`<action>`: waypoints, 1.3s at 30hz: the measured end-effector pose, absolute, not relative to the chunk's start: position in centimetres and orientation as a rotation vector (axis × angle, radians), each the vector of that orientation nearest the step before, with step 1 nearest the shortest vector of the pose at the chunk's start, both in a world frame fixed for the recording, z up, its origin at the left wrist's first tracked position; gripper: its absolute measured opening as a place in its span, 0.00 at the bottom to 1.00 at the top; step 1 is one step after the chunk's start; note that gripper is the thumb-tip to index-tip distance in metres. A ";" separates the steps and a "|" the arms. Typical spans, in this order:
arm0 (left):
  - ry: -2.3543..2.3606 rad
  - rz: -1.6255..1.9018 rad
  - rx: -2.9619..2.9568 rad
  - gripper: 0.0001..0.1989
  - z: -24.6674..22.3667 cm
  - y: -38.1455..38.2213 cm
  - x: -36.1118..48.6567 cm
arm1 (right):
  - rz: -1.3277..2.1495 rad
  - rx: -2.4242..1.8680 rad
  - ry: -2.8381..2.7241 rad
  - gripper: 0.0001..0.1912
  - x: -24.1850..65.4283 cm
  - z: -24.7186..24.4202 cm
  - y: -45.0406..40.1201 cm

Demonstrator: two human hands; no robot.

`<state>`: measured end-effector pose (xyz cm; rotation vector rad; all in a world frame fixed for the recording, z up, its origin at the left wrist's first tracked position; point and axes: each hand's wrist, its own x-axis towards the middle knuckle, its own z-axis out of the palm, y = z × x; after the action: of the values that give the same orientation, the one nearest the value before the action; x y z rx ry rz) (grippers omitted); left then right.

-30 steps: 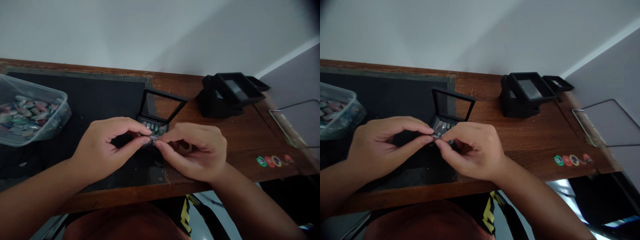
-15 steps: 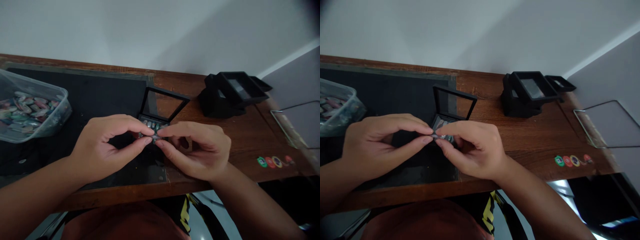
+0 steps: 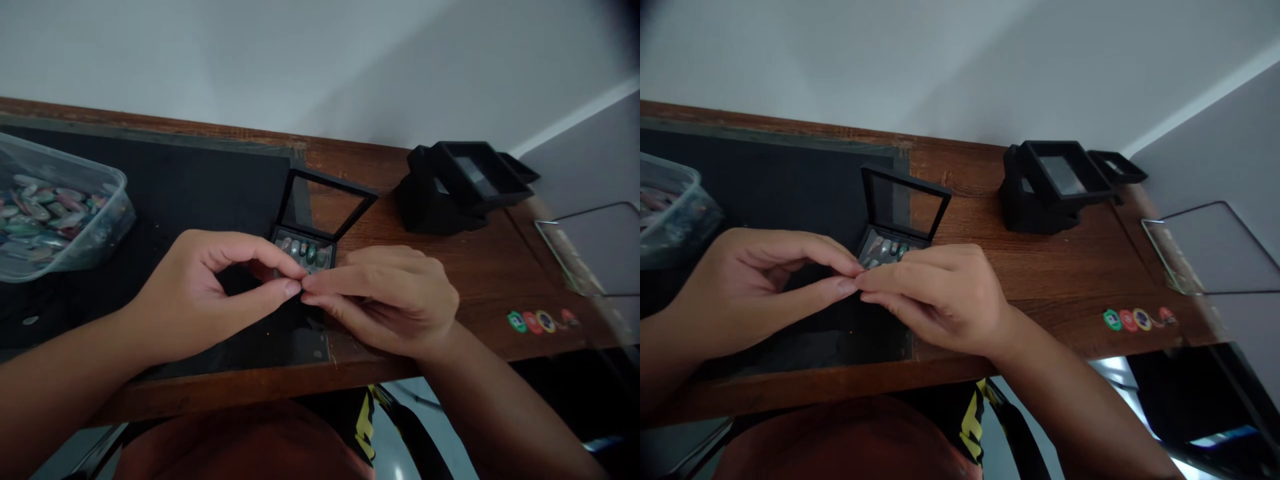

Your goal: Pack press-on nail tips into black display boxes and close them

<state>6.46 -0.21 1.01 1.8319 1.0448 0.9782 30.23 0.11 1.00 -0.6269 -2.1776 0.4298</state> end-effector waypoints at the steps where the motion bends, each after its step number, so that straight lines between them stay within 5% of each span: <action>1: 1.041 0.968 1.824 0.07 1.0 -0.2 6.5 | 0.424 -0.634 -2.179 0.07 30.2 1.1 0.1; 39: 1.063 0.939 1.934 0.04 1.5 -0.5 6.5 | 0.774 -0.768 -1.899 0.18 29.8 1.6 -0.6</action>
<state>6.47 -0.51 1.52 1.9338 1.0627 0.9393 29.76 -0.62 1.57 -0.7675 -1.8995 0.7739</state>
